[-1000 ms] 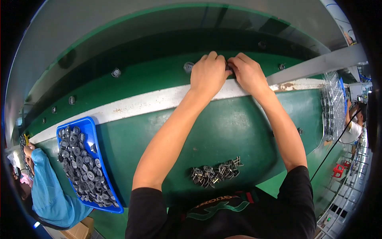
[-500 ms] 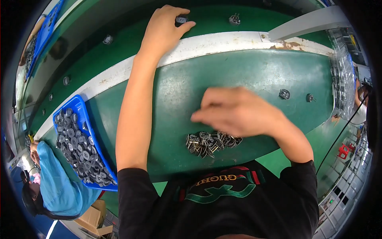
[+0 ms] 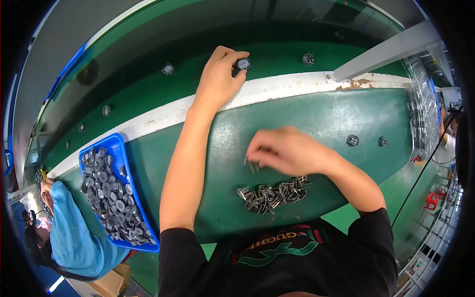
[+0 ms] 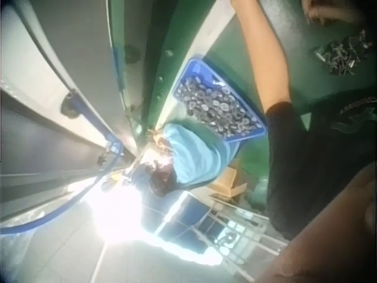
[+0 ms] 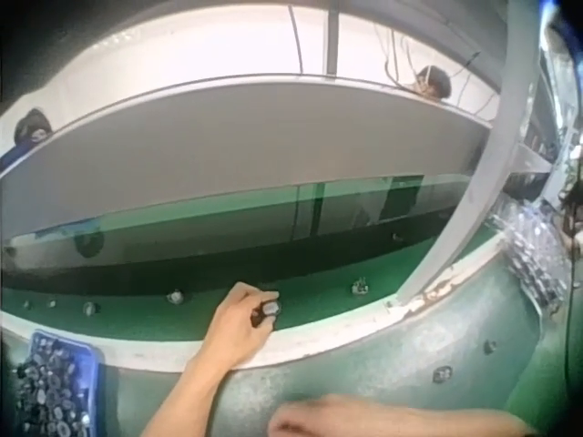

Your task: The person assembles gray components by hand, inserting metal pins into them one by one.

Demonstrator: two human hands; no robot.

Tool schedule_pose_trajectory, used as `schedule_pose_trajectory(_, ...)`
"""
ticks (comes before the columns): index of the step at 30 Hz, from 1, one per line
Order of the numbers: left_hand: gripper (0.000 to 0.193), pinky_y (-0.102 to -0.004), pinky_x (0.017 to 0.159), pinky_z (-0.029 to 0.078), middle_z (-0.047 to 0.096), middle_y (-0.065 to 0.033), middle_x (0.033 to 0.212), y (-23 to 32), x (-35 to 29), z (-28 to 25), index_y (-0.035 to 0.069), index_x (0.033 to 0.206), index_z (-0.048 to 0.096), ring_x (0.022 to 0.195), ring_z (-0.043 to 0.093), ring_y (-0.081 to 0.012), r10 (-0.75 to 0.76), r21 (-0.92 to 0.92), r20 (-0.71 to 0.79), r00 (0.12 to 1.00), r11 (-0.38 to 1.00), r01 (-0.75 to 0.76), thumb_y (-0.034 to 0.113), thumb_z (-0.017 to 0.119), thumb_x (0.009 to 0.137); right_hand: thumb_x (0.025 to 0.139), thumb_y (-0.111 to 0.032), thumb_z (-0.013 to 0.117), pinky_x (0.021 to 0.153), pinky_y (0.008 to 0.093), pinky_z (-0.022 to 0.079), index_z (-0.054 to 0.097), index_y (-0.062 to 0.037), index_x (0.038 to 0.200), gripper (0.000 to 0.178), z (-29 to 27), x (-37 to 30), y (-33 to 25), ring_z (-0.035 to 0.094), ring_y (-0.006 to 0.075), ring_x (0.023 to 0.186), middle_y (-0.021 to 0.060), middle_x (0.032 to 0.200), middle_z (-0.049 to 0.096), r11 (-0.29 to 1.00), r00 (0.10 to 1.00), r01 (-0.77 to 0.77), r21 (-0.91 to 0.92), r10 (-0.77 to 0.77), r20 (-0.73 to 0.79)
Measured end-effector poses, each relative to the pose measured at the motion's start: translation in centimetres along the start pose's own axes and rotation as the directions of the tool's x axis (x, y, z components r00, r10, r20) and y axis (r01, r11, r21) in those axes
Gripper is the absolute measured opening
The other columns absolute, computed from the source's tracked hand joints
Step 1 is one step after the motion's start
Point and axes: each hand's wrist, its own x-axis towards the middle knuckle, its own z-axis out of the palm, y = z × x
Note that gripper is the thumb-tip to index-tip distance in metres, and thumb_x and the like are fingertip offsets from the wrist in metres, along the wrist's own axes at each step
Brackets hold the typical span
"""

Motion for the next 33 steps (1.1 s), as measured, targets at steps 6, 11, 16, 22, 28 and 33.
schedule_pose_trajectory(6, 0.036, -0.0316, 0.079, 0.053, 0.066, -0.01, 0.103, -0.6, 0.6, 0.1, 0.005, 0.114, 0.07, 0.089, 0.065, -0.022, 0.061, 0.016, 0.054, 0.997, 0.998, -0.062, 0.004, 0.071, 0.078, 0.089, -0.008, 0.067, 0.069, 0.0352, 0.049, 0.068, -0.0004, 0.092, 0.008, -3.6, 0.5, 4.2, 0.061, 0.0251, 0.077, 0.0113, 0.088, 0.06, 0.888, 0.858, -0.19, -0.419, -0.057, -0.511)
schedule_pose_trajectory(11, 0.038, -0.0324, 0.082, 0.053, 0.068, -0.0102, 0.106, -0.6, 0.5, 0.1, 0.006, 0.117, 0.068, 0.091, 0.065, -0.0231, 0.022, 0.03, 0.053, 0.998, 0.999, -0.024, 0.004, 0.072, 0.079, 0.088, -0.004, 0.065, 0.075, 0.0371, 0.049, 0.069, -0.0029, 0.099, 0.012, -4.3, 0.3, 4.5, 0.06, 0.029, 0.085, 0.0121, 0.094, 0.059, 0.87, 0.818, -0.289, -0.398, 0.009, -0.575)
schedule_pose_trajectory(16, 0.038, -0.0352, 0.085, 0.053, 0.069, -0.0105, 0.112, -0.7, 0.6, 0.4, 0.007, 0.118, 0.069, 0.098, 0.064, -0.0255, 0.045, 0.13, 0.005, 0.999, 0.99, -0.046, 0.006, 0.073, 0.08, 0.082, 0.006, 0.063, 0.075, 0.0352, 0.05, 0.072, -0.0065, 0.107, 0.029, -6.3, -0.1, 4.6, 0.06, 0.0253, 0.088, 0.0079, 0.1, 0.056, 0.907, 0.943, -0.03, -0.42, -0.113, -0.312)
schedule_pose_trajectory(22, 0.038, -0.0378, 0.093, 0.049, 0.071, -0.0086, 0.111, -0.6, 0.5, 0.5, 0.008, 0.12, 0.068, 0.107, 0.06, -0.0272, 0.093, 0.156, -0.034, 0.995, 0.984, -0.087, 0.006, 0.072, 0.081, 0.08, 0.001, 0.072, 0.069, 0.0348, 0.051, 0.074, -0.0015, 0.093, 0.013, -7.7, 0.4, 4.3, 0.063, 0.0239, 0.082, 0.0081, 0.092, 0.062, 0.881, 0.987, 0.02, -0.473, -0.092, -0.13)
schedule_pose_trajectory(28, 0.044, -0.0387, 0.092, 0.049, 0.072, -0.0056, 0.105, -0.3, 0.8, 0.2, 0.008, 0.124, 0.064, 0.104, 0.059, -0.0278, 0.056, 0.119, 0.009, 0.998, 0.991, -0.057, 0.007, 0.073, 0.081, 0.085, -0.008, 0.07, 0.07, 0.0383, 0.051, 0.071, -0.0015, 0.093, 0.01, -8.8, 3.8, 4.9, 0.064, 0.0305, 0.08, 0.0114, 0.088, 0.064, 0.81, 0.901, -0.001, -0.586, -0.254, -0.353)
schedule_pose_trajectory(33, 0.053, -0.0406, 0.091, 0.049, 0.072, -0.0058, 0.106, 0.6, 1.0, 0.3, 0.008, 0.13, 0.056, 0.104, 0.058, -0.0291, 0.001, 0.096, 0.041, 0.999, 0.995, -0.005, 0.007, 0.074, 0.08, 0.089, -0.013, 0.064, 0.073, 0.0416, 0.052, 0.07, -0.004, 0.094, 0.012, -10.1, 7.7, 5.7, 0.065, 0.0339, 0.084, 0.0114, 0.092, 0.065, 0.725, 0.89, -0.141, -0.674, -0.205, -0.406)
